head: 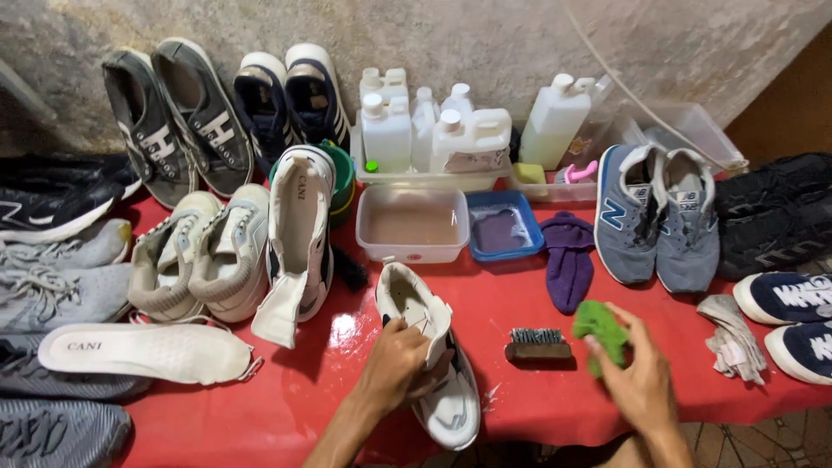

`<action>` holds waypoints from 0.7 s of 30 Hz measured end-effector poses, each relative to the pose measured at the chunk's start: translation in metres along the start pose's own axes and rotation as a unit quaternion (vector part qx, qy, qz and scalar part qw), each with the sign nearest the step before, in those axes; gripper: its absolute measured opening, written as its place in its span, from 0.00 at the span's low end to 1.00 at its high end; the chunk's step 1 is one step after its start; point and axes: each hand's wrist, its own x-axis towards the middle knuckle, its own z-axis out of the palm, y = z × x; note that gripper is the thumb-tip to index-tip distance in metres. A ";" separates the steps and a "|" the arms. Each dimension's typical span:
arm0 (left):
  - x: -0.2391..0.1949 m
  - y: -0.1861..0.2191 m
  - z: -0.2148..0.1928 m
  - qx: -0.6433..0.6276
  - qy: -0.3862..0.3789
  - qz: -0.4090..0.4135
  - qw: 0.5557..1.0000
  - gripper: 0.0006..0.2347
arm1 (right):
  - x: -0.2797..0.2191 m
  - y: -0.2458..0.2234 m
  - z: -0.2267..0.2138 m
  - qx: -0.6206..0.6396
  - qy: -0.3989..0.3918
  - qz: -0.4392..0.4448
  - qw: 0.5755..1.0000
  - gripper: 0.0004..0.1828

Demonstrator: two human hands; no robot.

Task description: The person scrubs the interior and exterior of a white sneaker using a dark brush and a green cloth. The person dips the brush into a container of soapy water and wipes the shoe with the cloth.

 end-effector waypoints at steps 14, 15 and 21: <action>-0.020 -0.014 0.049 -0.115 0.077 -0.104 0.985 0.06 | -0.087 -0.059 0.106 0.143 -0.128 -0.268 0.944 0.25; -0.021 -0.014 0.050 -0.116 0.085 -0.100 0.985 0.08 | -0.095 -0.044 0.111 0.117 -0.107 -0.263 0.952 0.24; -0.029 -0.019 0.070 -0.155 0.080 -0.144 0.974 0.06 | -0.109 -0.003 0.118 0.099 -0.051 -0.259 0.960 0.17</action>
